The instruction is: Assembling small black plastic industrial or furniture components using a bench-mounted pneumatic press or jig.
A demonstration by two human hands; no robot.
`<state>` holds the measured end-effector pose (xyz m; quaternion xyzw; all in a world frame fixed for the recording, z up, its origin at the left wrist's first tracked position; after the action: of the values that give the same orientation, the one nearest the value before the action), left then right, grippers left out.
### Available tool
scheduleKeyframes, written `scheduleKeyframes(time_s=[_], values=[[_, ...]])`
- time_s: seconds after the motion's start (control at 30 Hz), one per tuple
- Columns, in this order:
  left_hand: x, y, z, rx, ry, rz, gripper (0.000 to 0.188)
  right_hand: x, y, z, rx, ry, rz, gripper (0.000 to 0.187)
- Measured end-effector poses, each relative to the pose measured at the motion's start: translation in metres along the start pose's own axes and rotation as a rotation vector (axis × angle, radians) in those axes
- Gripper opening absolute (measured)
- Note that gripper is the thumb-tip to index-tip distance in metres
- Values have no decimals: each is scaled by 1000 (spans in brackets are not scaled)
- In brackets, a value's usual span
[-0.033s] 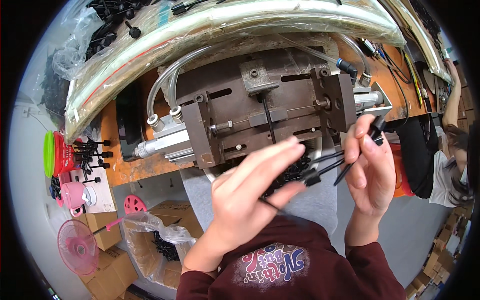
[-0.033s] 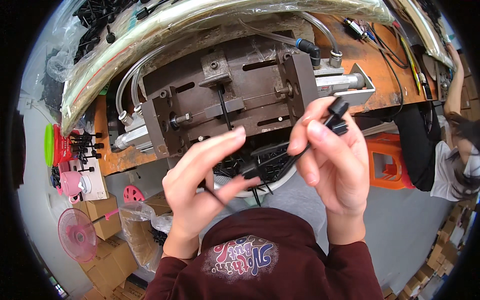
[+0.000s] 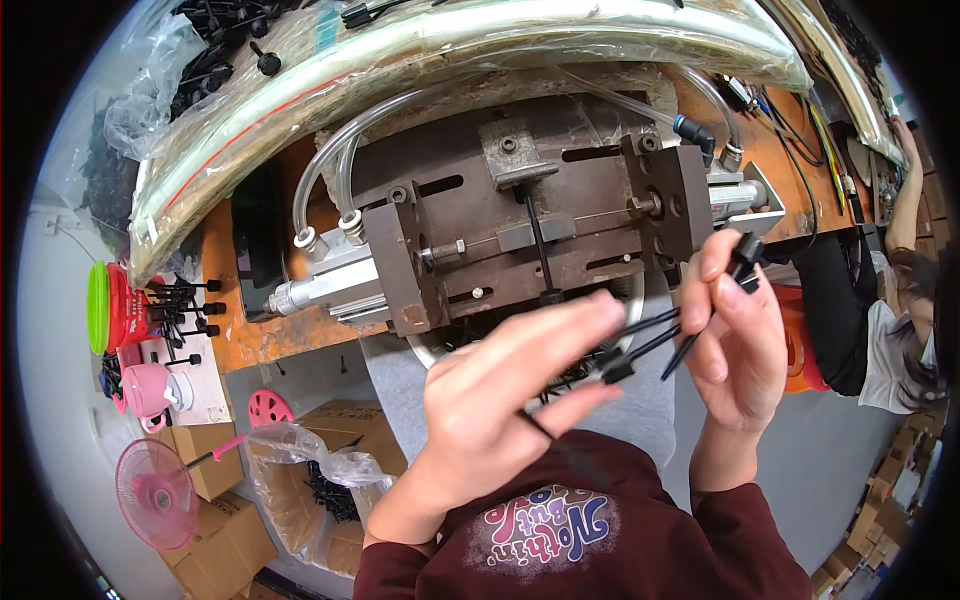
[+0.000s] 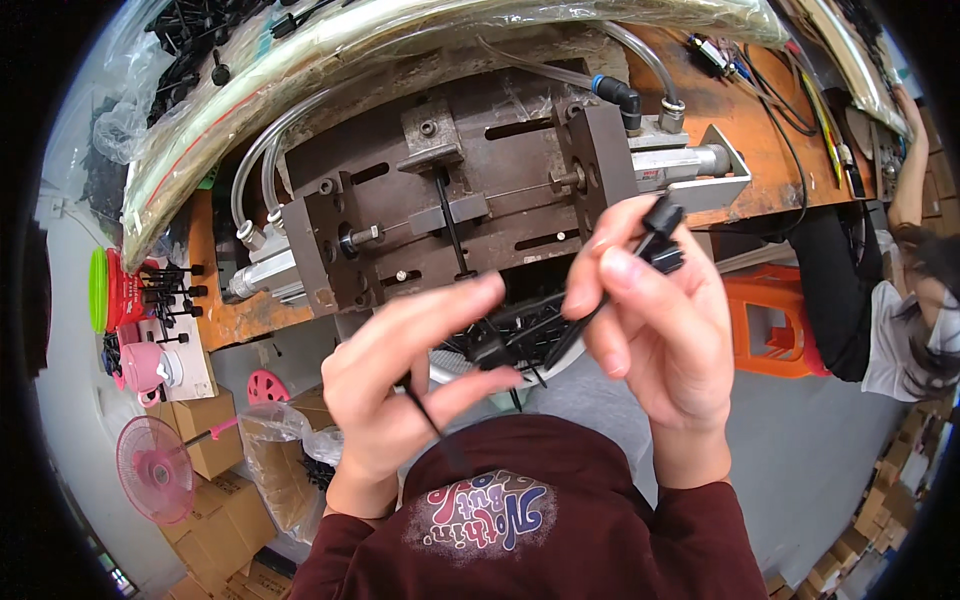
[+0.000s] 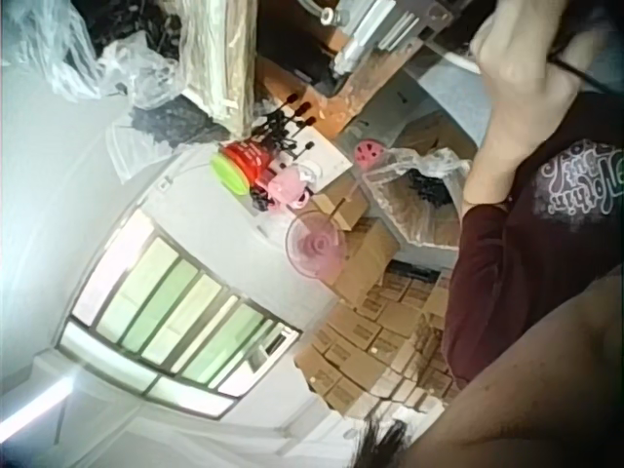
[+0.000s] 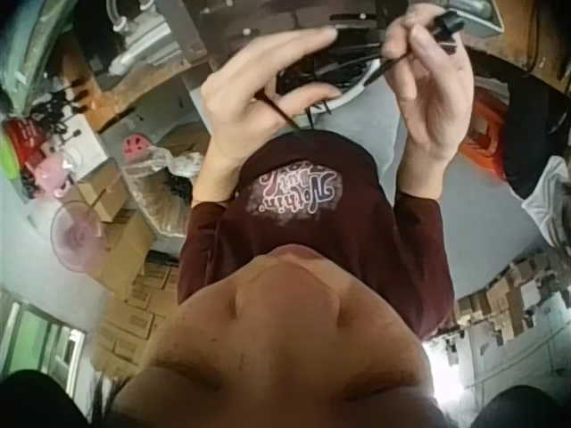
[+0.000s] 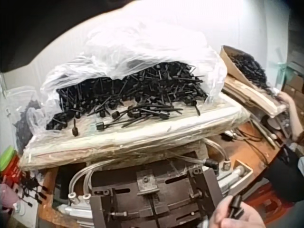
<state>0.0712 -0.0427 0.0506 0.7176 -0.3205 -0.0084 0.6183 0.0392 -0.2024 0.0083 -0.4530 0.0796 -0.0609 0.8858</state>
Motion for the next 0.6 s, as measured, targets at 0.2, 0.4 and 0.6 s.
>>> scheduleKeyframes(time_s=[0.2,0.4,0.6], values=[[-11,17,1,-175,-151,89,36,2,10,15,84,-105,86,14],[-21,5,-11,-133,-44,-52,33,6,-14,-14,-19,64,-124,14],[-17,-4,-6,472,108,166,32,-11,-42,-19,-313,223,-432,17]])
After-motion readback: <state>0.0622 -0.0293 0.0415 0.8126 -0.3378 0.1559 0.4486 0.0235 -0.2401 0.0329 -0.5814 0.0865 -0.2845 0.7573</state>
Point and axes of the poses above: each hand's wrist, its own x-axis towards the middle knuckle, its own z-axis out of the palm, y = z × x, the point moved 10 cm from there along x, towards the middle knuckle, and after that the axes turned 8 degrees about -x, right-handed, at the moved point
